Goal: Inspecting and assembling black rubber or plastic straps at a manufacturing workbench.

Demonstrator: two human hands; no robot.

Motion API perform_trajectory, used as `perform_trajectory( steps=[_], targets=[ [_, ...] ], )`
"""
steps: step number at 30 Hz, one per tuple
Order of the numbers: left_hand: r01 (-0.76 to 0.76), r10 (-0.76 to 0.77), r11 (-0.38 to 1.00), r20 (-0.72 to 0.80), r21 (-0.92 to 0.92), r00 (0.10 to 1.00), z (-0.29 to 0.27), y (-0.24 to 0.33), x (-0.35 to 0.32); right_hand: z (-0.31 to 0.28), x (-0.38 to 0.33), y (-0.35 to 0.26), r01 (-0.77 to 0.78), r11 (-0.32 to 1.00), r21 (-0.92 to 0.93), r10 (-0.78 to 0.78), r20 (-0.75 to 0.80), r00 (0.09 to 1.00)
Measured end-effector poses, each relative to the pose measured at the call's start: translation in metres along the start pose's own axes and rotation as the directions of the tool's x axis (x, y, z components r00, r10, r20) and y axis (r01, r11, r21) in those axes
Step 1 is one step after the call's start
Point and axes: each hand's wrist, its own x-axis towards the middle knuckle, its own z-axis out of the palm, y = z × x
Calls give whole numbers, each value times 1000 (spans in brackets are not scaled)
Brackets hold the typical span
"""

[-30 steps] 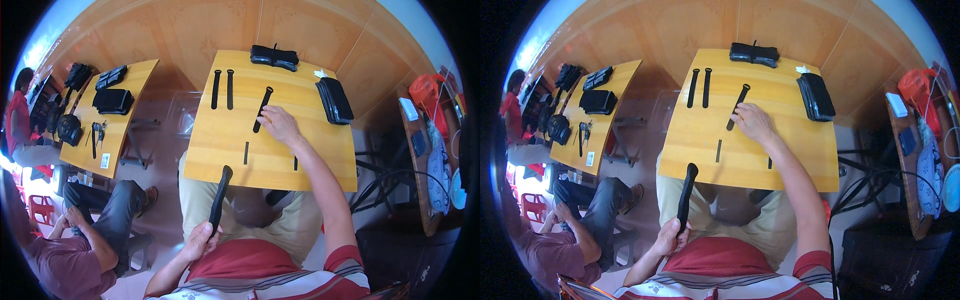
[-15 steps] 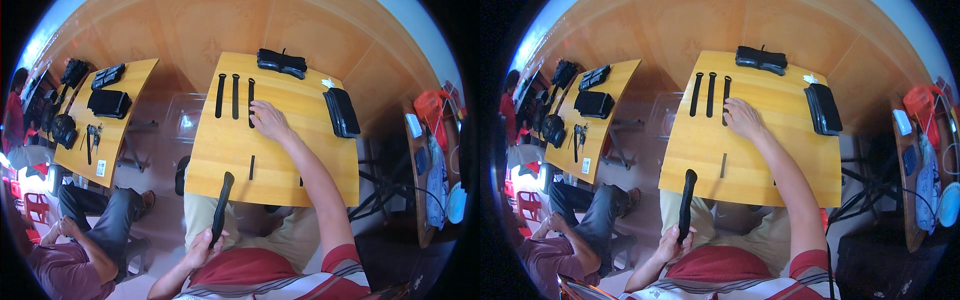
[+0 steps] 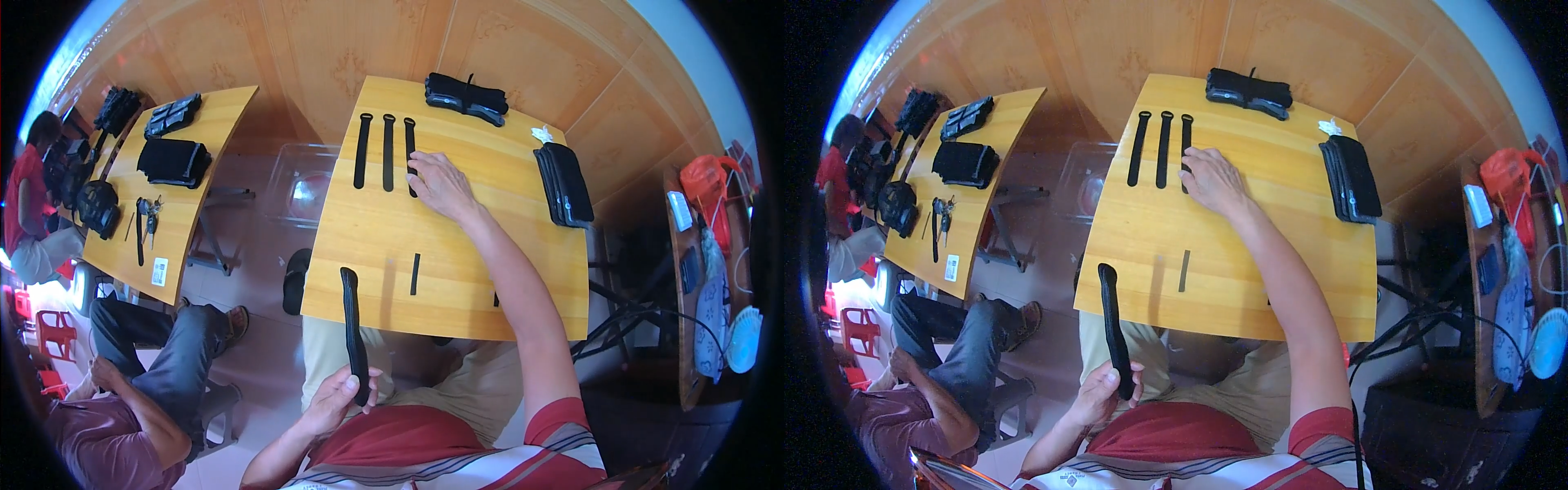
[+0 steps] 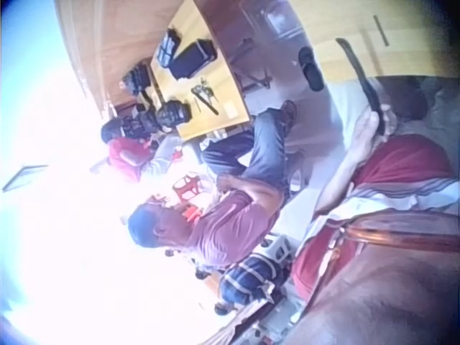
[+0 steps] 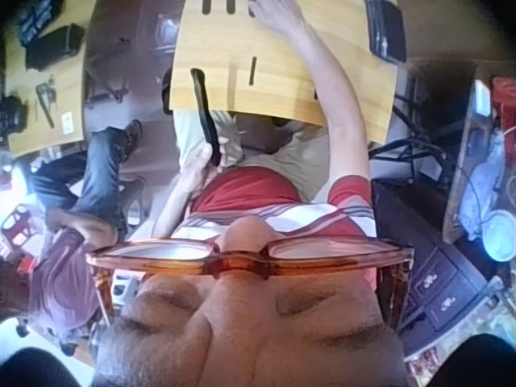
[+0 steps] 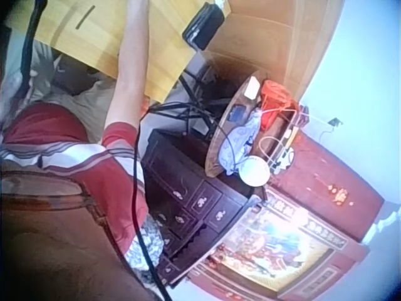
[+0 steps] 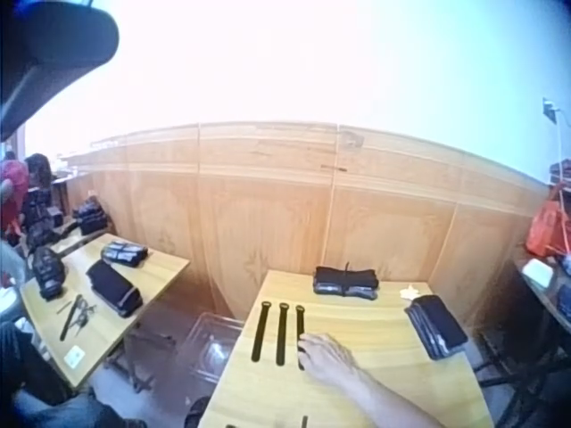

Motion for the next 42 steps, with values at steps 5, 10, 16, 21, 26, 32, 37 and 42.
perform_trajectory(
  steps=[5,10,16,21,26,32,37,42],
  targets=[
    [38,-38,998,5,53,999,-1,-2,-2,-3,-20,-4,-16,996,87,27,-123,992],
    [5,9,995,-138,99,990,8,2,-1,-32,-82,-63,8,960,280,33,-140,990],
    [-114,129,991,-282,71,951,23,12,26,-58,-186,-145,172,689,704,-169,-75,983],
    [-252,267,963,-218,94,939,34,11,42,-49,-219,-168,168,725,668,-81,-160,984],
    [-220,231,972,-163,84,959,45,5,37,-55,-230,-165,203,750,630,-77,-222,972],
    [-188,195,979,-81,84,977,45,1,31,-63,-244,-158,107,680,725,-29,-119,992],
    [-198,211,971,-90,133,973,45,-6,30,-65,-251,-156,53,648,760,-29,-46,999],
    [-240,251,958,-59,158,966,47,-12,31,-66,-255,-153,58,645,762,-41,-42,998]
  ],
)
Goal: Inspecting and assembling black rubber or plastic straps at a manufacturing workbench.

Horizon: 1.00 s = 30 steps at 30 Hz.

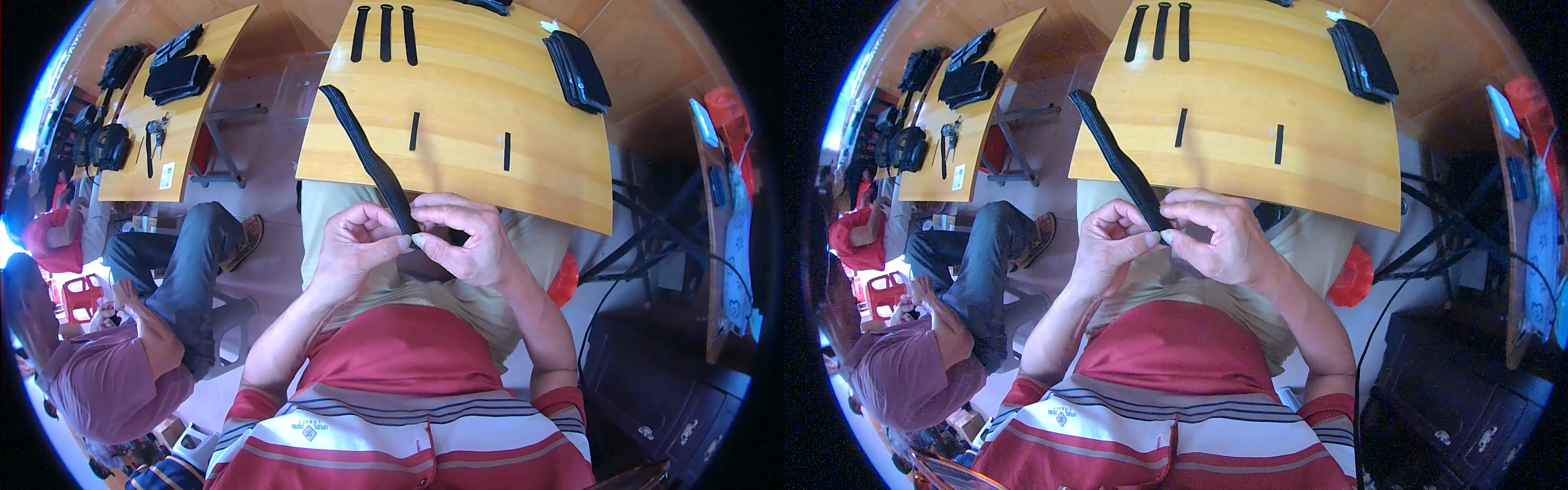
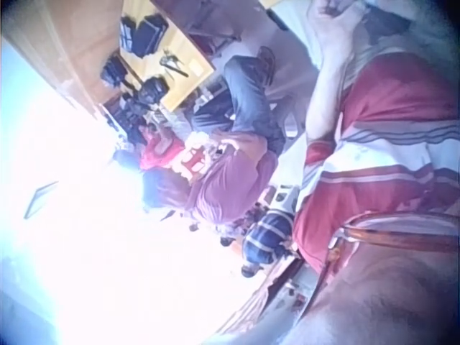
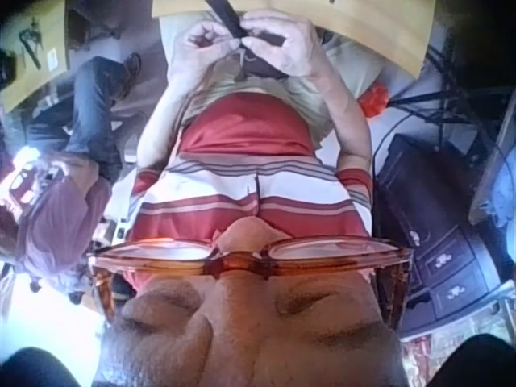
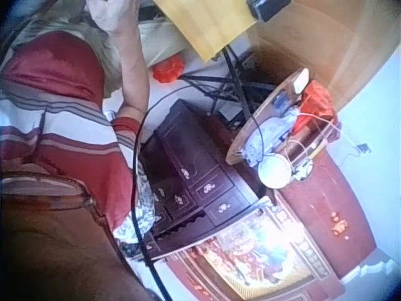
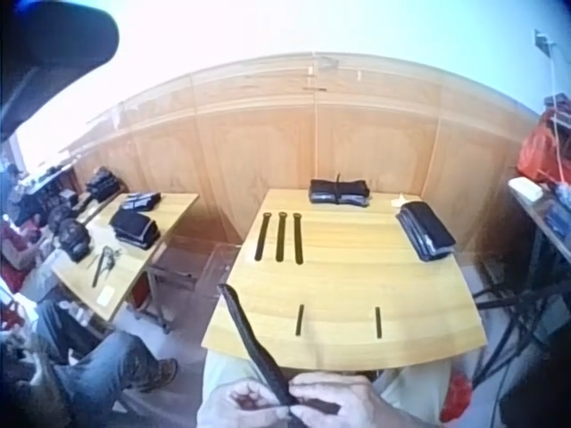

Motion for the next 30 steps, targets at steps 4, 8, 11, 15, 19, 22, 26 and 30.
perform_trajectory(
  steps=[4,8,11,15,19,22,26,30],
  targets=[
    [-5,5,1000,-11,-19,1000,0,-4,0,-2,-2,0,-7,1000,27,7,10,1000],
    [33,-38,993,-40,-113,998,5,-4,0,-2,-6,1,-4,1000,23,4,0,1000],
    [37,-44,989,-45,-146,998,6,-5,0,-4,-9,-5,9,1000,-10,-9,10,1000],
    [29,-42,986,-74,-166,996,9,-8,0,0,-13,-7,-22,1000,9,22,3,1000],
    [56,-66,979,-42,-197,997,8,-9,0,1,-17,-2,110,991,-75,-114,-41,993],
    [70,-80,986,-59,-151,995,15,-7,-1,3,-20,0,117,989,-94,-124,-62,990],
    [69,-82,982,-71,-173,994,18,-12,-2,5,-21,1,145,984,-102,-153,-84,985],
    [97,-106,973,-33,-209,994,16,-13,-3,5,-22,4,165,983,-82,-174,-105,979]
  ],
)
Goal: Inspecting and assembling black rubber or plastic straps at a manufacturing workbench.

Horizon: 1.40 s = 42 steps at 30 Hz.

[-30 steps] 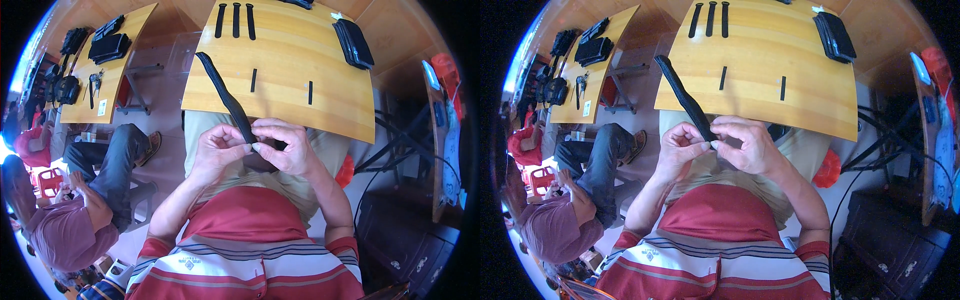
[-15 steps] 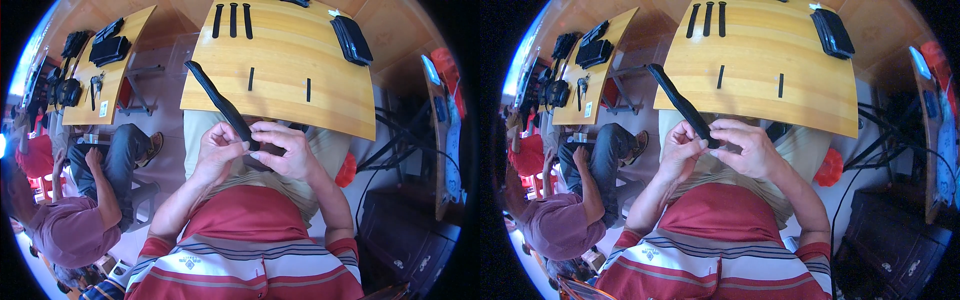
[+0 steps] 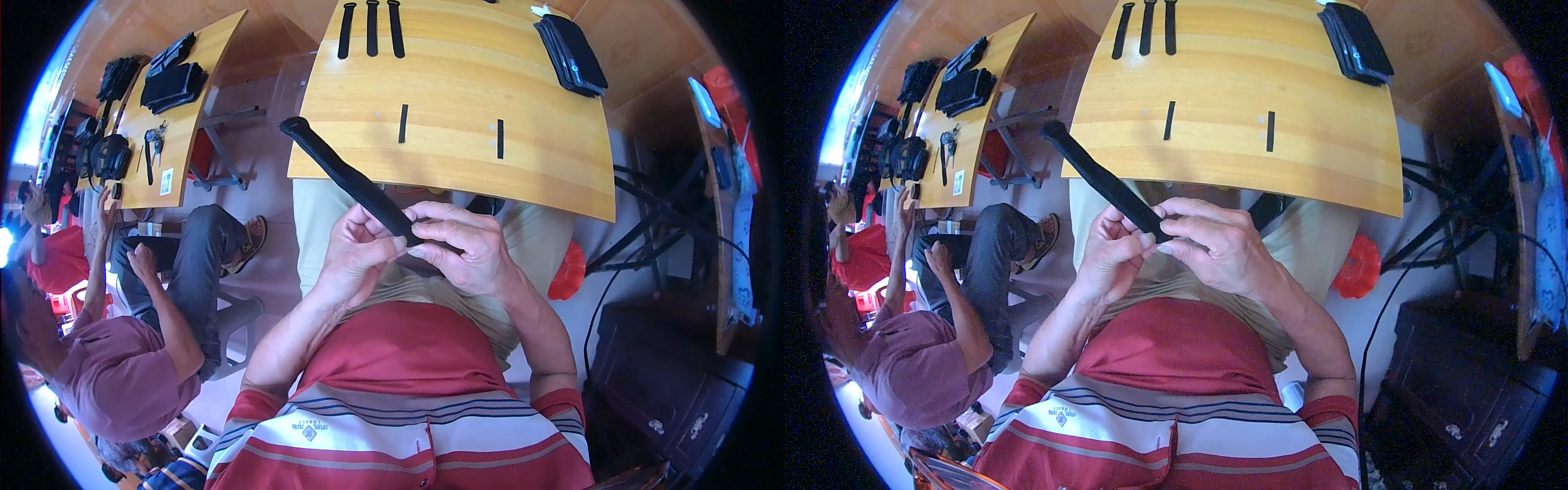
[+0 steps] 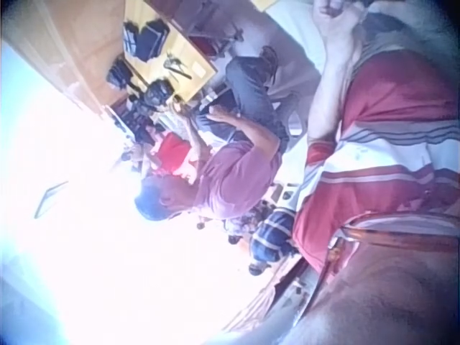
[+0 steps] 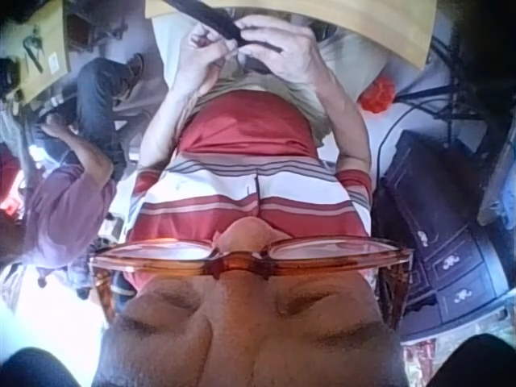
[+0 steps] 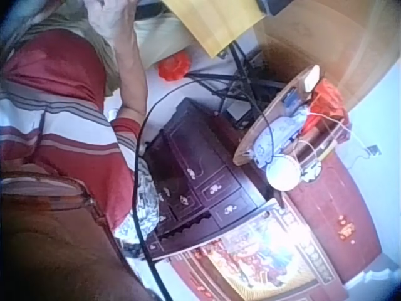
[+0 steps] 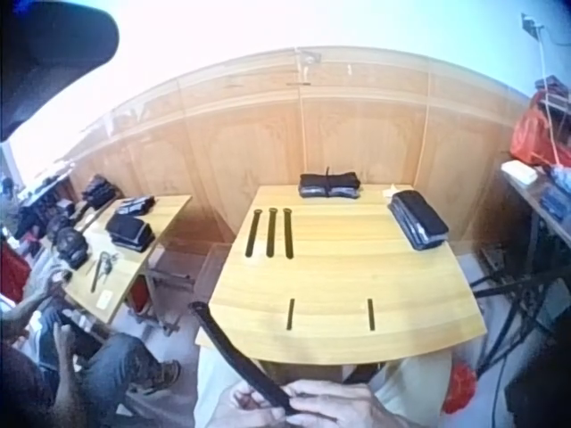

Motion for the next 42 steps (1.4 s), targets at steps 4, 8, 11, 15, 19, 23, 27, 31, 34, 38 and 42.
perform_trajectory(
  steps=[4,8,11,15,19,23,27,31,34,38,42],
  targets=[
    [52,-52,998,-1,-24,999,0,0,-2,2,-2,2,24,999,37,-22,-31,999],
    [64,-64,998,35,10,997,-7,-5,-2,3,-5,4,28,999,47,-26,-50,998],
    [91,-91,996,-25,-2,996,-2,-5,-2,4,-7,6,34,999,38,-32,-57,998],
    [85,-85,996,0,3,996,-5,-8,-1,4,-10,9,32,998,54,-28,-65,997],
    [75,-75,997,23,5,997,-11,-12,-1,5,-13,11,33,997,72,-27,-76,997],
    [47,-46,999,-12,19,999,0,-10,-1,6,-14,12,43,996,74,-37,-86,996],
    [-23,24,998,-12,64,1000,1,-11,0,4,-14,9,18,998,67,-13,-68,998],
    [-68,74,989,-42,129,996,3,-14,0,3,-14,9,20,998,55,-17,-55,998],
    [-116,130,976,-64,185,990,0,-20,1,2,-13,4,-43,998,40,44,-17,999],
    [-115,135,971,-84,208,987,0,-21,0,3,-15,5,-79,996,47,79,-4,997],
    [-107,134,961,-91,254,987,-1,-22,0,-1,-13,1,-126,992,6,126,46,991]
  ],
)
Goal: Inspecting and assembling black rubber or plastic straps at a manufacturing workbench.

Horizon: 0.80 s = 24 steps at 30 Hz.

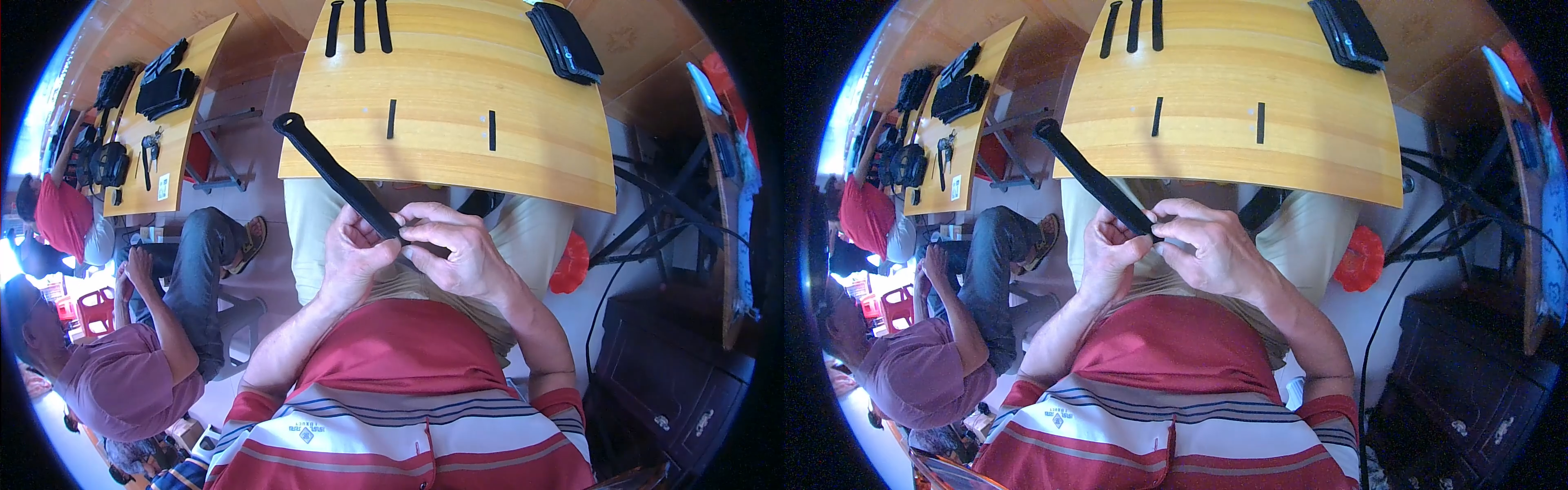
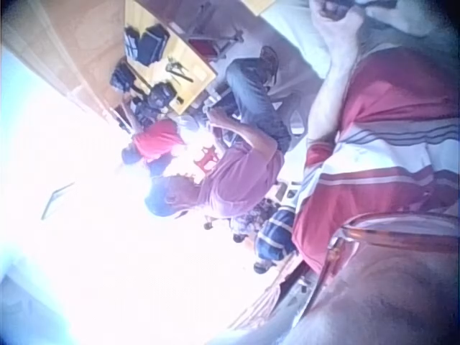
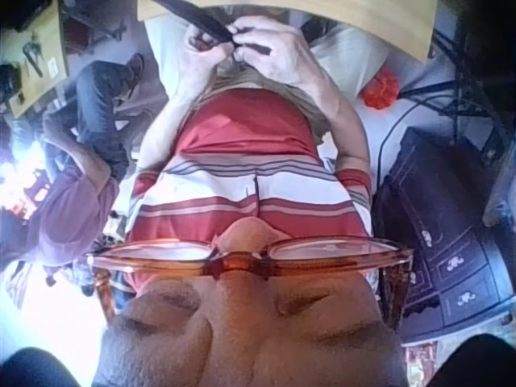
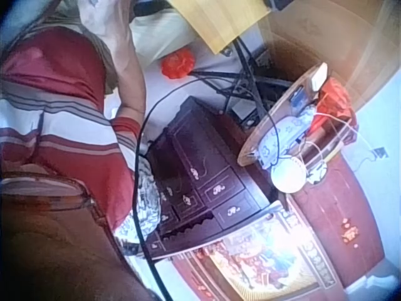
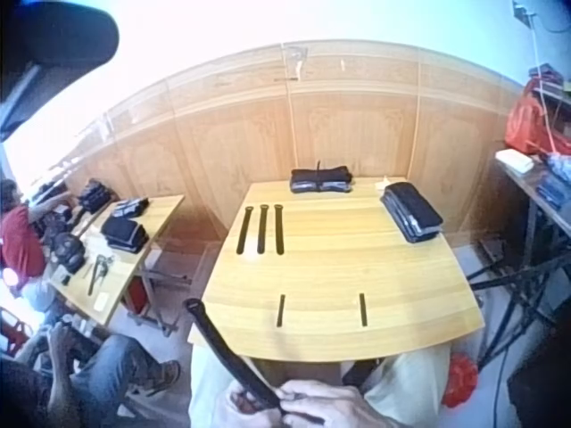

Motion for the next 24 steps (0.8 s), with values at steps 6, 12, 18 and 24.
perform_trajectory(
  steps=[6,12,18,24],
  targets=[
    [0,0,997,7,75,1000,-3,-3,-2,-3,1,-3,-20,996,-83,26,64,998],
    [21,-21,990,-5,139,1000,-2,-4,-5,-5,2,-6,48,964,-261,-21,103,994],
    [47,-44,974,-20,223,999,1,-4,-8,0,0,-3,82,913,-399,-19,159,987],
    [93,-90,955,-23,282,996,8,2,-10,3,-2,6,196,877,-438,-105,224,969]
  ],
)
